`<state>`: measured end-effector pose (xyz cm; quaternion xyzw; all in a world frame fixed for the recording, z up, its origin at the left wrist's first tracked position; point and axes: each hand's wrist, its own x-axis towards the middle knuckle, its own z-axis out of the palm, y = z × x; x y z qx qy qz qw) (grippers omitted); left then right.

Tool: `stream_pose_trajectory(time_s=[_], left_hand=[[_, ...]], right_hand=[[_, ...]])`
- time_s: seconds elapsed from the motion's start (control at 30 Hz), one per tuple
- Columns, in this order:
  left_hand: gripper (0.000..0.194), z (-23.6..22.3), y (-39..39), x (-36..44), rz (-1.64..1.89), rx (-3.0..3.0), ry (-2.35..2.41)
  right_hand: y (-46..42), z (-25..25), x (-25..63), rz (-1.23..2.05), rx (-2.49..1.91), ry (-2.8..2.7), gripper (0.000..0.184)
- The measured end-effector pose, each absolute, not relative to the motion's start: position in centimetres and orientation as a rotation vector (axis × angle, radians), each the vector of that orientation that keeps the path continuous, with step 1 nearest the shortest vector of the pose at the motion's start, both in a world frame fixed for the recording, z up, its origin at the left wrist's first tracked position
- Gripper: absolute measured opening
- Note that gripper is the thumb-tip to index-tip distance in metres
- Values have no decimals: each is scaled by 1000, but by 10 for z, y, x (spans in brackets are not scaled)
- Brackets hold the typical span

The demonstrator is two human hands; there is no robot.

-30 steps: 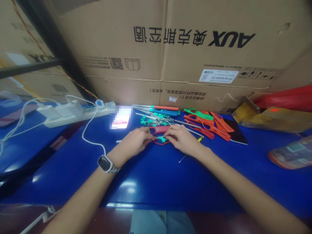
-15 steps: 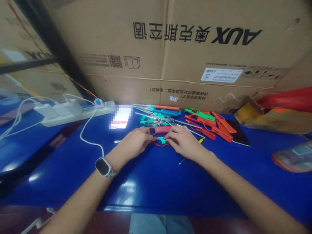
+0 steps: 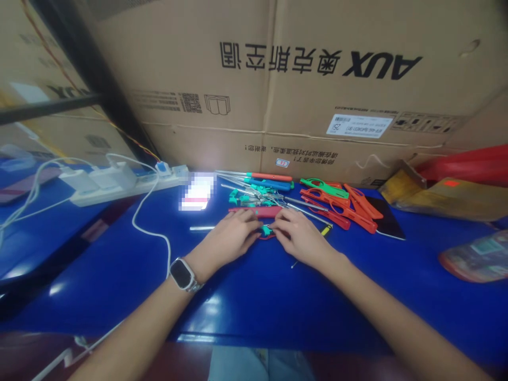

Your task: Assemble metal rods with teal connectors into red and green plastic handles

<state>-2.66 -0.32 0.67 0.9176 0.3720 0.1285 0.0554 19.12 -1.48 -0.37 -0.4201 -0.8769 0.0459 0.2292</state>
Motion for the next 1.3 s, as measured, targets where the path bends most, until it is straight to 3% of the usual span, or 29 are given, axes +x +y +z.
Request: stream_pose_trajectory(time_s=[0.63,0.93,1.3], left_hand=[[27,4,-6,-17,373,2801,1248],[15,3,-5,-20,481,2730,1278],[27,-1,-19,-31,431,2852,1204]], right_hand=[[-27,-7,182,-80,-1300,-2485,28],[-33,-7,183,-106,-1282,-2502,30],[-36,-10,179,-59,-1372,-2475,25]])
